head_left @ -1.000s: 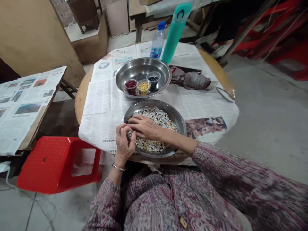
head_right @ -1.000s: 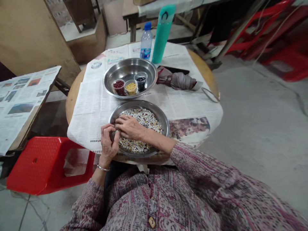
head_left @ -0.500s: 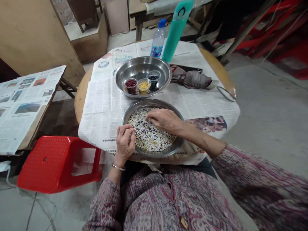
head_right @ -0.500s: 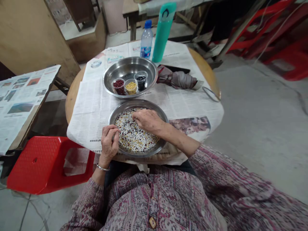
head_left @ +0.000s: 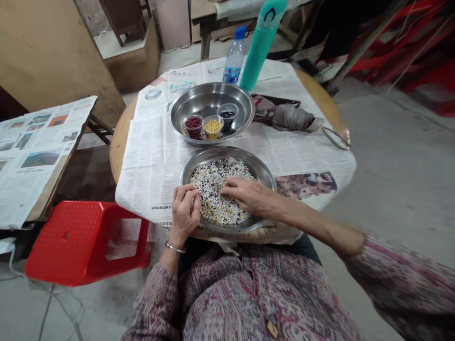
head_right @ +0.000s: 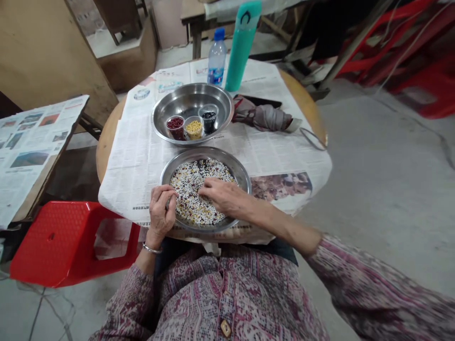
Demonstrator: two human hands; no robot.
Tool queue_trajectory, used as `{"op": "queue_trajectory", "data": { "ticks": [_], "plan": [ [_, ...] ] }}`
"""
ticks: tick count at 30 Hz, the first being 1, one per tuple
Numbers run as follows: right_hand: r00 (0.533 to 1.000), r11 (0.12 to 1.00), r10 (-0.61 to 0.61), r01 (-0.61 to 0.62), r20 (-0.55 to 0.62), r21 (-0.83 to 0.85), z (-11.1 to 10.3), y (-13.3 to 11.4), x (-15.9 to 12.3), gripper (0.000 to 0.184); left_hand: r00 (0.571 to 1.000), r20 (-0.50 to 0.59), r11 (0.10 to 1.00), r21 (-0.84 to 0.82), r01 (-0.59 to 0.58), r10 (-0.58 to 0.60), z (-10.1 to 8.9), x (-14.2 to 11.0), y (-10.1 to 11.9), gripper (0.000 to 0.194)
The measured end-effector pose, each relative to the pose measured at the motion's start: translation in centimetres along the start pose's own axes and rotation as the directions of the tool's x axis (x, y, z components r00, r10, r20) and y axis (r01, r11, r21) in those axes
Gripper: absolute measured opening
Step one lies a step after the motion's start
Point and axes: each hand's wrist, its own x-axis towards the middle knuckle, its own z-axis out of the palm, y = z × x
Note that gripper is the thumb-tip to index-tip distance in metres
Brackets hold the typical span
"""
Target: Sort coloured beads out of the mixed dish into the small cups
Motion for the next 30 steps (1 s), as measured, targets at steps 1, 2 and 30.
{"op": "queue_trajectory", "data": {
  "ticks": [1, 2, 30],
  "plan": [
    [1.0, 0.999, -0.024, 0.024, 0.003, 0.026, 0.0, -0.4, -0.7, 0.039, 1.0, -0.001, 1.0, -0.001, -0.003, 0.003, 0.0, 0.0, 0.0, 0.015],
    [0.999, 0.998, -0.044, 0.044, 0.0, 0.051, 0.0, -0.8, -1.3, 0.038, 1.0, -0.002, 1.0, -0.003, -0.006, 0.006, 0.0, 0.0, 0.0, 0.015],
    [0.984, 0.999, -0.026, 0.031, -0.176, 0.027, 2.6, -1.1, 7.8, 0.032, 0.996, -0.08, 0.999, -0.008, 0.038, -0.039, 0.1, 0.0, 0.0, 0.007]
  ]
}}
